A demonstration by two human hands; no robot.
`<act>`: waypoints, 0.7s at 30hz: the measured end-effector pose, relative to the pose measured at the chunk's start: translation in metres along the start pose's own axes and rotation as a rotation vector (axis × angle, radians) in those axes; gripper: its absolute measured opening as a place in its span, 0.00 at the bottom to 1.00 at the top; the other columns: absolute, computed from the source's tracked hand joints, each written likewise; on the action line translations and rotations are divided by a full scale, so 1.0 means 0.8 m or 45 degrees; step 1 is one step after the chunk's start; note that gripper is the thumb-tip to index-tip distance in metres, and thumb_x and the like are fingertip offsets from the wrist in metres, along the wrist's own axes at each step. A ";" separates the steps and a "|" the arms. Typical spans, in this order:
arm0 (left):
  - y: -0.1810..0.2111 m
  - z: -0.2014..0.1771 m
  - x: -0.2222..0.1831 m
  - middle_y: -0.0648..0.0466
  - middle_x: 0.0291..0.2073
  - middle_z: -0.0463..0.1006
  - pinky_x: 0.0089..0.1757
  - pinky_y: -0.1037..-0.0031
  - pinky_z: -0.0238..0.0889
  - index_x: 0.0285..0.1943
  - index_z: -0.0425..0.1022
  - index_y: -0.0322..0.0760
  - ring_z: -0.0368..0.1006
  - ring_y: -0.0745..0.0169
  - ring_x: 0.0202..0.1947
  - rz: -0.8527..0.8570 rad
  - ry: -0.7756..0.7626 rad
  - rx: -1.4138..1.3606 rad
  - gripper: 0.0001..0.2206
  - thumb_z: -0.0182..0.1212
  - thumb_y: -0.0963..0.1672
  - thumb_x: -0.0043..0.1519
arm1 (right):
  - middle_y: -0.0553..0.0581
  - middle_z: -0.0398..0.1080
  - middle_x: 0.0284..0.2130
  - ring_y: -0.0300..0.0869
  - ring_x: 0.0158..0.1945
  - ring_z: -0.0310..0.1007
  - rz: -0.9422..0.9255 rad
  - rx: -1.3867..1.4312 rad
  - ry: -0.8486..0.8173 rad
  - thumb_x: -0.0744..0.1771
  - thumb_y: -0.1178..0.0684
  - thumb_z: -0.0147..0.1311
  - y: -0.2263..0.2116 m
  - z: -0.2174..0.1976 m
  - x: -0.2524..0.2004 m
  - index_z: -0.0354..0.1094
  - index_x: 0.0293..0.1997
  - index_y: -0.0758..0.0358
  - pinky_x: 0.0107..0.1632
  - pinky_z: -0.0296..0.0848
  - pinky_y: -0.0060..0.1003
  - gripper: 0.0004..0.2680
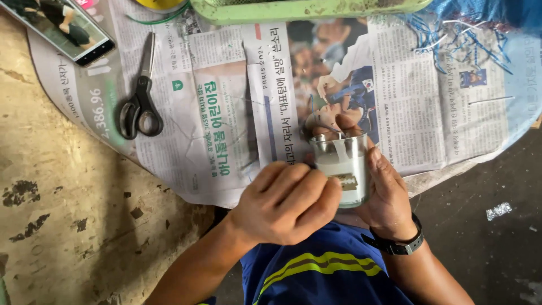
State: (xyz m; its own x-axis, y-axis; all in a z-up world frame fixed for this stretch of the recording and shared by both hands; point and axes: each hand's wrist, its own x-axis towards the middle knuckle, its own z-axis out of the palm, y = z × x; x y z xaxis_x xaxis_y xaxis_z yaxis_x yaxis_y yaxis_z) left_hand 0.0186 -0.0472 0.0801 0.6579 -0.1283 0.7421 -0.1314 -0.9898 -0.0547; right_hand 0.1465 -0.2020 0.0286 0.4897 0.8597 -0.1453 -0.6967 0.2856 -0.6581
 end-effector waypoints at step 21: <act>-0.019 0.033 -0.017 0.54 0.41 0.81 0.44 0.70 0.67 0.54 0.75 0.35 0.76 0.60 0.39 -0.040 0.155 0.027 0.07 0.60 0.44 0.75 | 0.73 0.61 0.74 0.55 0.76 0.63 -0.005 -0.064 0.075 0.71 0.40 0.48 0.001 0.010 -0.002 0.48 0.82 0.66 0.77 0.59 0.48 0.30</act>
State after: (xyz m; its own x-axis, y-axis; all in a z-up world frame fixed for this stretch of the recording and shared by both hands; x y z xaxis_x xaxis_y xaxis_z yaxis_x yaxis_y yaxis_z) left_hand 0.0313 -0.0320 0.0534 0.5662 -0.0897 0.8194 -0.0951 -0.9945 -0.0432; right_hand 0.1409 -0.2001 0.0340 0.5233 0.8319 -0.1846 -0.6682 0.2661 -0.6948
